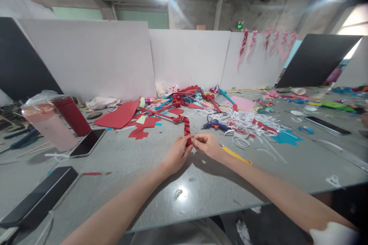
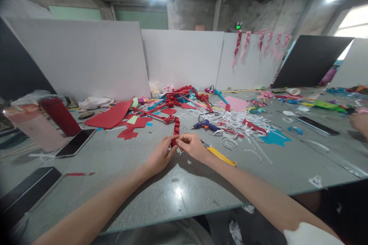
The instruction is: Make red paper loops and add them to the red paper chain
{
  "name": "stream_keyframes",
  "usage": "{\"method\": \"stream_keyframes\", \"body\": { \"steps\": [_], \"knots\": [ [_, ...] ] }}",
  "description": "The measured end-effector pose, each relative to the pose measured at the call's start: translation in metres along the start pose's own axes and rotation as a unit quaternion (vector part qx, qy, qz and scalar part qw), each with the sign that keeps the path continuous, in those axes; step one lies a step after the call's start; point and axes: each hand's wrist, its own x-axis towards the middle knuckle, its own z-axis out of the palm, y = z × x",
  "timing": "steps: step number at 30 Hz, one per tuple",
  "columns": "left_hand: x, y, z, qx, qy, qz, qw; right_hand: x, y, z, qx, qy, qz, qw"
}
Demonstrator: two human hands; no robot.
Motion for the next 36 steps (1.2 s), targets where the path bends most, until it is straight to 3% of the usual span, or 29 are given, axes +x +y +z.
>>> {"method": "stream_keyframes", "body": {
  "steps": [2,5,7,10,13,16,19,27,36],
  "knots": [
    [0.000,-0.002,0.000,-0.004,0.003,-0.013,1.000,0.002,0.000,-0.005,-0.035,-0.002,-0.004,0.999],
    [-0.001,-0.007,0.001,-0.007,0.017,-0.035,0.999,0.009,0.003,-0.024,-0.198,0.048,-0.010,0.979],
    [-0.001,-0.011,0.002,-0.012,0.030,-0.049,0.998,0.016,0.008,-0.044,-0.328,0.105,0.009,0.939],
    [-0.001,-0.014,0.004,-0.047,0.054,-0.066,0.995,0.023,0.019,-0.079,-0.409,0.161,0.046,0.897],
    [0.000,-0.014,0.005,-0.095,0.067,-0.071,0.991,0.024,0.032,-0.109,-0.494,0.210,0.105,0.837],
    [-0.001,-0.014,0.005,-0.106,0.077,-0.072,0.989,0.022,0.045,-0.128,-0.550,0.222,0.170,0.787],
    [-0.001,-0.016,0.007,-0.109,0.080,-0.075,0.988,0.023,0.055,-0.138,-0.580,0.196,0.212,0.762],
    [0.001,-0.020,0.006,-0.090,0.093,-0.093,0.987,0.029,0.062,-0.139,-0.615,0.189,0.225,0.732],
    [0.001,-0.010,-0.002,-0.063,0.105,-0.077,0.990,0.025,0.048,-0.132,-0.585,0.193,0.155,0.773]
  ]
}}
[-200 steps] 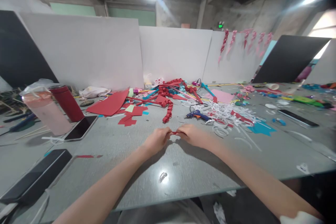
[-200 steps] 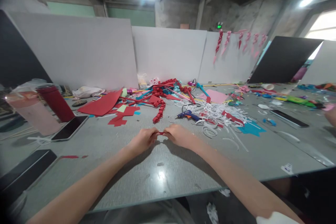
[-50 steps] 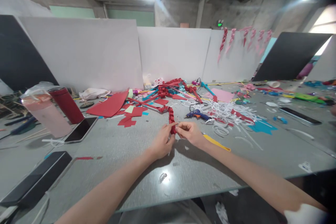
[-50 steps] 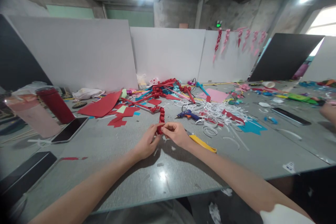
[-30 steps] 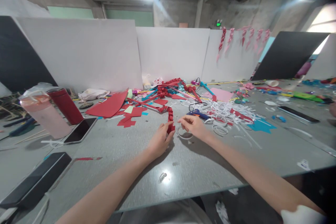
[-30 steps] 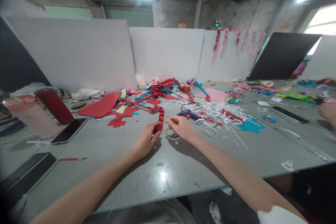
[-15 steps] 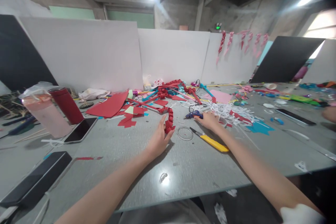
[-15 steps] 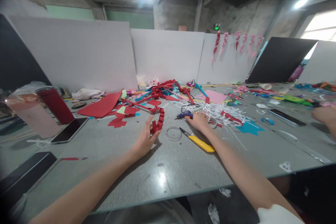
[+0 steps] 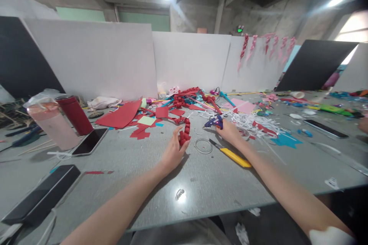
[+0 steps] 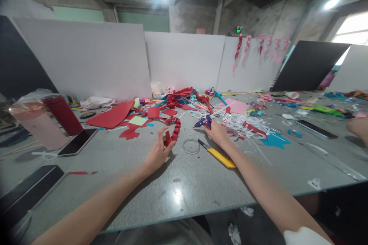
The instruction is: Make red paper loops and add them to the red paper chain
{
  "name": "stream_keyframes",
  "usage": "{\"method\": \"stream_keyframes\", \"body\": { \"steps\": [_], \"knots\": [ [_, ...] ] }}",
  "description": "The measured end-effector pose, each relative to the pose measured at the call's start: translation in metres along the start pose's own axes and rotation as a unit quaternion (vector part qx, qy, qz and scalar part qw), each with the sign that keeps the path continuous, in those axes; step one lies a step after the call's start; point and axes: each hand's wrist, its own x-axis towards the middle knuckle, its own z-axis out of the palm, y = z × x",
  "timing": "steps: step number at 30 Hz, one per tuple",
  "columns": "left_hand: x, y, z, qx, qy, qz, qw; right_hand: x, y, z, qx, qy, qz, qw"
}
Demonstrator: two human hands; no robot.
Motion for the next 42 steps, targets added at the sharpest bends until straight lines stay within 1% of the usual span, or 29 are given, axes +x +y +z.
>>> {"method": "stream_keyframes", "body": {
  "steps": [4,7,9,13,16,20,23,27,32,38,42],
  "knots": [
    [0.000,-0.003,0.001,-0.011,0.007,-0.018,1.000,-0.002,-0.006,-0.007,0.025,0.039,0.000,0.999],
    [0.000,-0.007,0.001,0.017,0.027,-0.040,0.999,-0.005,-0.011,-0.012,0.052,0.075,-0.011,0.996],
    [0.001,-0.010,0.001,0.048,0.027,-0.031,0.998,-0.008,-0.015,-0.016,0.075,0.098,-0.030,0.992],
    [0.004,-0.011,0.000,0.110,0.007,0.018,0.994,-0.014,-0.024,-0.021,0.119,0.136,-0.071,0.981],
    [0.006,-0.012,0.000,0.108,0.020,0.011,0.994,-0.019,-0.031,-0.023,0.145,0.149,-0.088,0.974],
    [0.008,-0.015,0.001,0.082,0.045,-0.029,0.995,-0.030,-0.042,-0.026,0.212,0.153,-0.106,0.959],
    [0.009,-0.017,0.001,0.051,0.045,-0.049,0.996,-0.038,-0.050,-0.026,0.242,0.150,-0.129,0.950],
    [0.008,-0.018,0.001,0.028,0.040,-0.041,0.998,-0.044,-0.058,-0.022,0.231,0.147,-0.157,0.949],
    [0.007,-0.017,0.002,0.015,0.030,-0.032,0.999,-0.047,-0.061,-0.015,0.218,0.156,-0.198,0.943],
    [0.006,-0.015,0.004,-0.016,0.015,-0.037,0.999,-0.052,-0.063,-0.011,0.204,0.152,-0.216,0.943],
    [0.005,-0.014,0.004,-0.025,0.016,-0.038,0.999,-0.054,-0.063,-0.008,0.198,0.142,-0.218,0.945]
  ]
}}
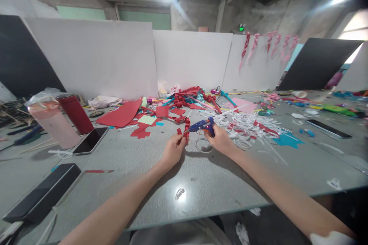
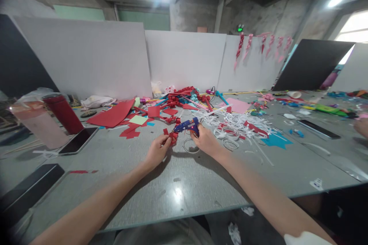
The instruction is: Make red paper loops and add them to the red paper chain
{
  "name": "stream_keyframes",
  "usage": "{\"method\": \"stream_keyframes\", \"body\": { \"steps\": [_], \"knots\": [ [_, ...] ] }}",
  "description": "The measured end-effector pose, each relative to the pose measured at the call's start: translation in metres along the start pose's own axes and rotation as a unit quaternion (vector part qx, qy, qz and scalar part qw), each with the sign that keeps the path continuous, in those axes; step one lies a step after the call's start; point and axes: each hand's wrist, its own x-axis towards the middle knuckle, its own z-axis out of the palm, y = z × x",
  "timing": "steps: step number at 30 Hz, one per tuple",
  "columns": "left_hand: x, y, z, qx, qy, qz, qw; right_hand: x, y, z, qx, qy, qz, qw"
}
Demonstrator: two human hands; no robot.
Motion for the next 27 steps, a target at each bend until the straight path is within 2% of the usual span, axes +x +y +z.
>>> {"method": "stream_keyframes", "body": {
  "steps": [27],
  "knots": [
    [0.0001,-0.0002,0.0001,0.046,0.004,0.013,0.999,0.0004,-0.0005,-0.0040,-0.014,-0.036,0.008,0.999]
  ]
}}
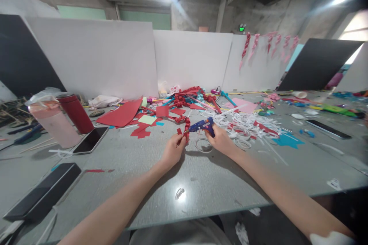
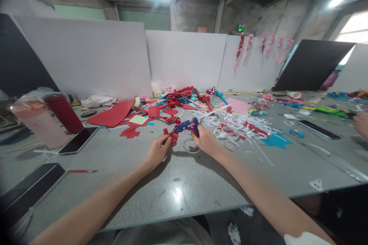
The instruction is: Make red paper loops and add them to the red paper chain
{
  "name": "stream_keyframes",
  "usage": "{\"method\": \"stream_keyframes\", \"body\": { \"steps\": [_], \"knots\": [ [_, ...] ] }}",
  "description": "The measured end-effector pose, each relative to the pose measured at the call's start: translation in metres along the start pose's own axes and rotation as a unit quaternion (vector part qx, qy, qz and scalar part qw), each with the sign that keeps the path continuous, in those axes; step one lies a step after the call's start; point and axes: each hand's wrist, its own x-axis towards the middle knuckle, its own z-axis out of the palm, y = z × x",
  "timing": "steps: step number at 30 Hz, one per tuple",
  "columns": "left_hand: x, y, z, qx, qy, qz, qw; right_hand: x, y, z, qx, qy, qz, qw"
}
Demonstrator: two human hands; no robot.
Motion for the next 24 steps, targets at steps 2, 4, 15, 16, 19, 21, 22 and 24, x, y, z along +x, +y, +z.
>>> {"method": "stream_keyframes", "body": {
  "steps": [2,4,15,16,19,21,22,24],
  "knots": [
    [0.0001,-0.0005,0.0002,-0.005,-0.001,0.002,1.000,0.0001,0.0005,0.0000,0.001,-0.003,-0.001,1.000],
    [0.0002,-0.0011,0.0003,-0.005,0.000,0.002,1.000,0.0001,0.0012,0.0000,0.003,-0.005,-0.001,1.000],
    [-0.0002,-0.0027,0.0007,-0.006,0.001,0.001,1.000,0.0002,0.0019,-0.0020,0.001,-0.010,0.003,1.000],
    [-0.0001,-0.0025,0.0006,-0.006,0.001,0.001,1.000,0.0004,0.0021,-0.0020,0.000,-0.010,0.003,1.000],
    [-0.0001,-0.0022,0.0002,-0.010,0.000,0.002,1.000,0.0008,0.0028,-0.0021,-0.002,-0.009,0.001,1.000],
    [-0.0002,-0.0019,-0.0001,-0.013,0.001,0.002,1.000,0.0009,0.0033,-0.0022,-0.003,-0.007,-0.001,1.000],
    [-0.0004,-0.0016,-0.0002,-0.014,0.002,0.002,1.000,0.0010,0.0035,-0.0023,-0.004,-0.006,-0.002,1.000],
    [-0.0006,-0.0008,-0.0005,-0.019,0.003,-0.002,1.000,0.0011,0.0037,-0.0025,-0.004,-0.006,-0.003,1.000]
  ]
}}
